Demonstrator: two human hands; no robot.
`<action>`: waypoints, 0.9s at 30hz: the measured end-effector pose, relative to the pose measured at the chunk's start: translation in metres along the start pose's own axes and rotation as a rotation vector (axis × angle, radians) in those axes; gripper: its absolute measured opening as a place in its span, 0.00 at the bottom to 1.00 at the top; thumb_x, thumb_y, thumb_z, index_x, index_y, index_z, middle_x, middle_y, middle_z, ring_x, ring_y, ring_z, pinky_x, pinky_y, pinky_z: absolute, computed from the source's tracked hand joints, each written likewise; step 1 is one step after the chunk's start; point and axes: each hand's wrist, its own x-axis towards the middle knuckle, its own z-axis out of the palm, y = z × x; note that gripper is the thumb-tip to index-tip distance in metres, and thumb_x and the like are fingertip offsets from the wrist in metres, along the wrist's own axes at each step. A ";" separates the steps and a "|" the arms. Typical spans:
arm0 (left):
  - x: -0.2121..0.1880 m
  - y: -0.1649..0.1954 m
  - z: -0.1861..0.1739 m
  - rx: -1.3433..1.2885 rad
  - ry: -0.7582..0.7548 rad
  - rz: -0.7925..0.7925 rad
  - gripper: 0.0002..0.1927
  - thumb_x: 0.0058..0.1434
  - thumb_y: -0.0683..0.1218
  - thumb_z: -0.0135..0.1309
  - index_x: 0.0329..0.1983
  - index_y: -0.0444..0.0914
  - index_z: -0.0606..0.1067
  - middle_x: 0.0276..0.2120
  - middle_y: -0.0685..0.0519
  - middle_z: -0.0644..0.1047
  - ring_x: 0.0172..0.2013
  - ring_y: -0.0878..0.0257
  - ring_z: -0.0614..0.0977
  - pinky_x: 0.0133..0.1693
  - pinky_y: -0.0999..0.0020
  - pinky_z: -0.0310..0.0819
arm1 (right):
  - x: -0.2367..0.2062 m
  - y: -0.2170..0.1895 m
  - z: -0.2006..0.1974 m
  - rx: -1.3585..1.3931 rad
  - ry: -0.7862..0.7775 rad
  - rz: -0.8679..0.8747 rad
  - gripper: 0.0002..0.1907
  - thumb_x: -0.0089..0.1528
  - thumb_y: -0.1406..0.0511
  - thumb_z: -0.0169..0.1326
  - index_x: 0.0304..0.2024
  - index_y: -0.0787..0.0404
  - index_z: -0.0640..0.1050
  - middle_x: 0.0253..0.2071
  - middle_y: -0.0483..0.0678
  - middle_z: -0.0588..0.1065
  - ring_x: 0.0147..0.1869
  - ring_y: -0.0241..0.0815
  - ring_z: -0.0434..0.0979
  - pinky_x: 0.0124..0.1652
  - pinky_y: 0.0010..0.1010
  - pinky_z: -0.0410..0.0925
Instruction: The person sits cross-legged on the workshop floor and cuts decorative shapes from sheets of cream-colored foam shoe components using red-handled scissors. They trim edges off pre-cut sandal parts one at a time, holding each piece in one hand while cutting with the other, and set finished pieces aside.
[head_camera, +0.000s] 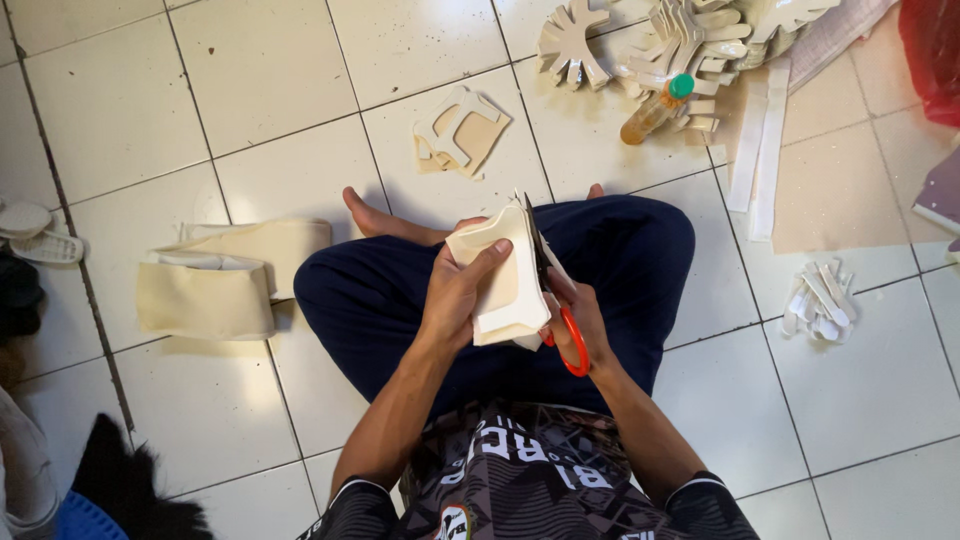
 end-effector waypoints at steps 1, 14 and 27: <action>0.000 -0.001 0.000 -0.008 -0.006 -0.003 0.17 0.63 0.40 0.59 0.54 0.36 0.71 0.38 0.50 0.80 0.36 0.64 0.83 0.37 0.68 0.81 | -0.001 -0.001 0.000 -0.046 0.017 -0.022 0.25 0.68 0.49 0.49 0.45 0.67 0.74 0.21 0.41 0.69 0.22 0.27 0.66 0.24 0.20 0.60; -0.006 0.036 -0.015 0.261 -0.159 -0.040 0.20 0.62 0.38 0.59 0.58 0.37 0.72 0.41 0.50 0.81 0.37 0.66 0.83 0.37 0.70 0.82 | -0.009 -0.026 -0.020 0.015 -0.169 0.054 0.35 0.64 0.39 0.51 0.42 0.67 0.76 0.19 0.38 0.64 0.20 0.25 0.63 0.21 0.18 0.58; 0.123 -0.033 -0.087 -0.242 0.143 0.244 0.21 0.68 0.43 0.55 0.63 0.33 0.69 0.52 0.47 0.75 0.51 0.59 0.77 0.52 0.62 0.75 | -0.008 0.025 -0.064 0.117 0.113 0.113 0.27 0.71 0.47 0.41 0.41 0.66 0.72 0.23 0.42 0.65 0.18 0.27 0.60 0.19 0.20 0.57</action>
